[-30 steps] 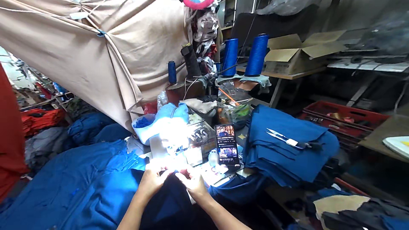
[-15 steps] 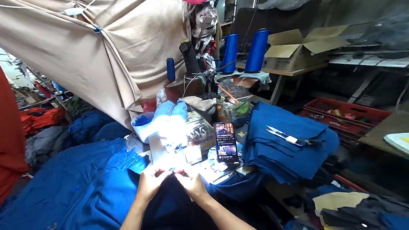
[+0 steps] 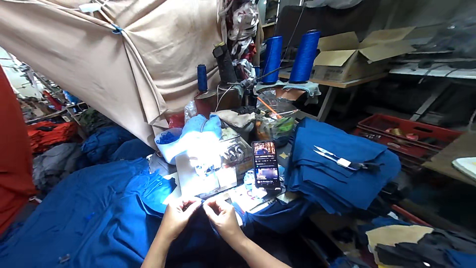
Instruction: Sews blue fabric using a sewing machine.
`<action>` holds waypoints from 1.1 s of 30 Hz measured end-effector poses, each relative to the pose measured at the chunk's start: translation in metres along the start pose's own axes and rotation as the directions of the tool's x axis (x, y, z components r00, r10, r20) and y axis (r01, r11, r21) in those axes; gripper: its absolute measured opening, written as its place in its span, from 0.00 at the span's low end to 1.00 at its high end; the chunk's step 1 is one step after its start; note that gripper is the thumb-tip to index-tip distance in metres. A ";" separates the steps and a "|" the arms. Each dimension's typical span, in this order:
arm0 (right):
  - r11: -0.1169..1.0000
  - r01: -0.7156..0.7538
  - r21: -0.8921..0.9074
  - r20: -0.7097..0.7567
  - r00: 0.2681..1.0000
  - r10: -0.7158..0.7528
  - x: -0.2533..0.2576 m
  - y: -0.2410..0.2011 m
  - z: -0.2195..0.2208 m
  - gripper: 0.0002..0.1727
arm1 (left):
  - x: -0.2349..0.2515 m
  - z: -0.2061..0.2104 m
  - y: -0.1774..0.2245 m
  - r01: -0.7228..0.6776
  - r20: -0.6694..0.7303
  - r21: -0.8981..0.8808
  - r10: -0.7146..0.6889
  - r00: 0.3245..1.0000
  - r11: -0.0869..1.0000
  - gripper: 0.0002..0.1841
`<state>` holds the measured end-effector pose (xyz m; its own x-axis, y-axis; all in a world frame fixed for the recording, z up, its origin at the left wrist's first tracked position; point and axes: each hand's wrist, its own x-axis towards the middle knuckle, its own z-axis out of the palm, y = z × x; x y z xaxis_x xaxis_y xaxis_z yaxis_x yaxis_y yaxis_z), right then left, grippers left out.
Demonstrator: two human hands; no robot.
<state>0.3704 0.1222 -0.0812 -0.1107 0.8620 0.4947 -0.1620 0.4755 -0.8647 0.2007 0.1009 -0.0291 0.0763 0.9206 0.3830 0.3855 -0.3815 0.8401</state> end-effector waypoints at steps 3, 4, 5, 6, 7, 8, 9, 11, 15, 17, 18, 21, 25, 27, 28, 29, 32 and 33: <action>1.000 -0.019 0.015 -0.021 1.000 0.020 -0.001 -0.002 0.000 0.05 | -0.001 0.001 0.001 0.004 0.000 0.015 -0.004 1.000 1.000 0.08; 1.000 -0.022 0.023 -0.030 0.999 0.022 -0.001 -0.002 0.001 0.04 | -0.001 0.001 0.001 0.003 0.001 0.015 -0.003 1.000 1.000 0.07; 0.999 -0.026 0.031 -0.034 0.999 0.027 -0.001 -0.003 0.001 0.04 | -0.001 0.002 0.001 -0.005 0.000 0.009 0.005 1.000 1.000 0.07; 0.999 -0.032 0.038 -0.035 0.999 0.033 -0.001 -0.003 0.001 0.04 | -0.001 0.002 0.001 -0.006 0.002 0.008 0.006 1.000 1.000 0.07; 0.998 -0.036 0.043 -0.038 0.999 0.038 -0.001 -0.002 0.001 0.04 | -0.002 0.002 0.001 -0.008 0.001 0.011 0.008 1.000 1.000 0.07; 0.998 -0.043 0.047 -0.036 0.998 0.045 -0.001 -0.002 0.000 0.04 | -0.003 0.003 0.001 -0.017 0.002 0.020 0.017 1.000 1.000 0.07; 0.997 -0.048 0.055 -0.031 0.998 0.050 -0.001 -0.003 0.000 0.04 | -0.004 0.003 0.001 -0.033 0.004 0.029 0.033 0.999 0.999 0.08; 0.996 -0.052 0.076 -0.022 0.998 0.054 -0.001 -0.003 0.000 0.04 | -0.005 0.003 0.000 -0.066 -0.005 0.025 0.067 0.998 0.997 0.07; 0.997 -0.014 0.072 0.005 1.000 0.014 0.002 -0.005 -0.001 0.03 | -0.004 0.004 0.002 -0.125 -0.062 0.068 0.129 0.990 0.990 0.06; 0.996 0.002 0.089 0.064 0.998 -0.007 0.005 -0.010 -0.003 0.05 | 0.000 -0.002 0.010 -0.160 -0.111 0.103 0.171 0.979 0.982 0.06; 0.995 0.001 0.098 0.103 0.995 -0.011 0.006 -0.014 -0.004 0.06 | 0.003 -0.006 0.017 -0.182 -0.140 0.128 0.199 0.970 0.975 0.06; 0.990 0.029 0.139 0.188 0.981 -0.055 0.003 -0.024 -0.005 0.06 | 0.011 -0.024 0.043 -0.291 -0.209 0.201 0.331 0.920 0.936 0.06; 0.986 0.077 0.151 0.229 0.967 -0.111 0.004 -0.038 -0.004 0.08 | 0.017 -0.043 0.067 -0.472 -0.087 0.280 0.512 0.855 0.836 0.04; 0.971 0.098 0.219 0.241 0.959 -0.151 0.010 -0.047 -0.002 0.08 | 0.014 -0.039 0.068 -0.524 -0.012 0.265 0.546 0.838 0.810 0.04; 0.957 0.092 0.275 0.256 0.953 -0.165 0.014 -0.050 -0.002 0.08 | 0.012 -0.036 0.067 -0.533 0.002 0.244 0.549 0.836 0.810 0.04; 0.948 0.070 0.311 0.284 0.945 -0.163 0.017 -0.053 -0.003 0.07 | 0.011 -0.035 0.067 -0.531 -0.002 0.224 0.545 0.839 0.818 0.03; 0.952 0.004 0.307 0.406 0.904 -0.135 0.014 -0.048 -0.008 0.07 | 0.006 -0.043 0.071 -0.515 -0.059 0.175 0.531 0.845 0.839 0.02; 0.961 -0.025 0.276 0.452 0.886 -0.106 0.008 -0.043 -0.011 0.08 | 0.005 -0.049 0.074 -0.513 -0.076 0.173 0.531 0.844 0.841 0.03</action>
<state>0.3875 0.1110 -0.0409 -0.5240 0.6335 0.5693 -0.4231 0.3865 -0.8195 0.1845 0.0735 0.0539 0.1987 0.5683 0.7985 0.4437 -0.7786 0.4437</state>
